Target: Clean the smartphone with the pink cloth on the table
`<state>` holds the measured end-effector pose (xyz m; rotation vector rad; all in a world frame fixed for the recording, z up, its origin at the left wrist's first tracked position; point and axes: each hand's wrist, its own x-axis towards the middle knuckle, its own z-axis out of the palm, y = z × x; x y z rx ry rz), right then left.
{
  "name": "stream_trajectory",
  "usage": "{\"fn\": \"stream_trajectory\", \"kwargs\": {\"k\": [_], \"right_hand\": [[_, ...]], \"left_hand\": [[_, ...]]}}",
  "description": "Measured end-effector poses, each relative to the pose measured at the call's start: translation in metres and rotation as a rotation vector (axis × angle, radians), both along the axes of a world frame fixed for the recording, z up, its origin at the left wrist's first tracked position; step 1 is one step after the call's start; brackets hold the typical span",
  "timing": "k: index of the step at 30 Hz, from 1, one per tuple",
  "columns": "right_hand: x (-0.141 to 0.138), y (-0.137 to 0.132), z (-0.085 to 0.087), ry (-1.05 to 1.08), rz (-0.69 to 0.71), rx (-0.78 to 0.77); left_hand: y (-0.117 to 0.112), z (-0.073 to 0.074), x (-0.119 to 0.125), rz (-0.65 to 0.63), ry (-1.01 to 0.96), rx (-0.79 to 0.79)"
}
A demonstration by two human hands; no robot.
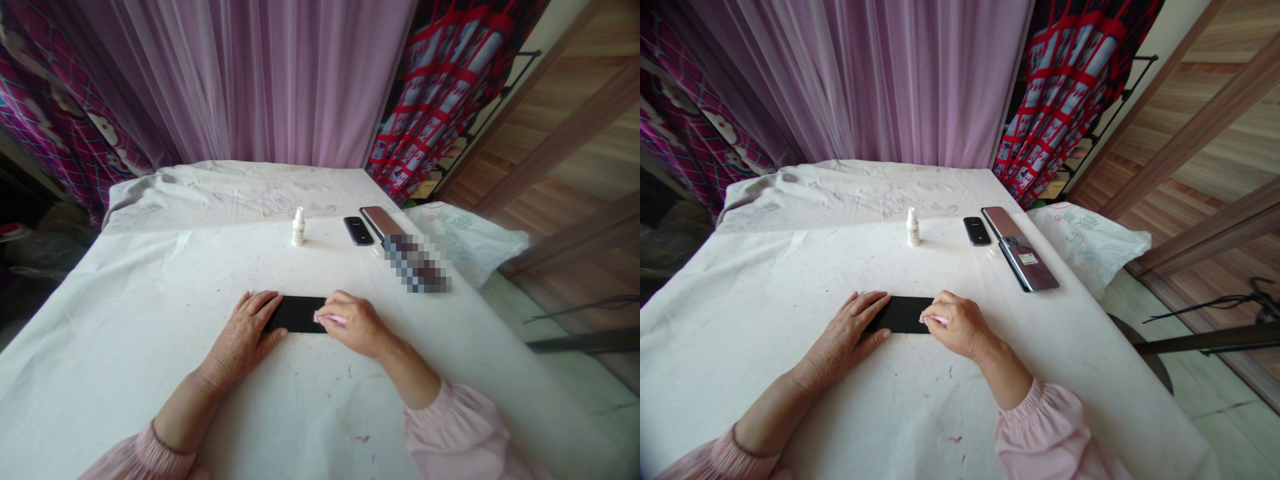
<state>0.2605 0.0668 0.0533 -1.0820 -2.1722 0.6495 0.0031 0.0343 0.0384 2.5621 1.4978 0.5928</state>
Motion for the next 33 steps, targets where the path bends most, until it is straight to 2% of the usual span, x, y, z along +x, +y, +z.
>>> {"fn": "stream_trajectory", "kwargs": {"k": [7,16,18,21,24,27,30,33], "right_hand": [[-0.007,0.008,-0.012,-0.02,-0.164,0.134],[-0.008,0.008,-0.006,-0.057,-0.188,0.072],[-0.006,0.007,-0.004,-0.065,-0.197,0.055],[-0.002,0.004,0.0,-0.077,-0.204,0.035],[0.0,-0.002,0.006,-0.088,-0.156,0.0],[-0.003,-0.01,0.011,-0.089,-0.02,-0.023],[-0.012,-0.017,0.013,-0.067,0.128,0.011],[-0.018,-0.022,0.011,-0.061,0.178,0.055]], "left_hand": [[0.0,0.0,0.0,0.005,-0.024,0.011],[-0.001,-0.003,0.0,-0.008,-0.001,0.016],[0.0,-0.006,-0.001,0.018,-0.013,0.05],[0.0,-0.009,-0.001,0.137,-0.057,0.112],[0.0,-0.007,0.0,0.255,-0.064,0.14],[-0.002,-0.001,0.001,0.305,-0.023,0.143],[-0.003,0.005,0.003,0.298,-0.009,0.106],[-0.003,0.01,0.004,0.223,-0.037,0.044]]}}
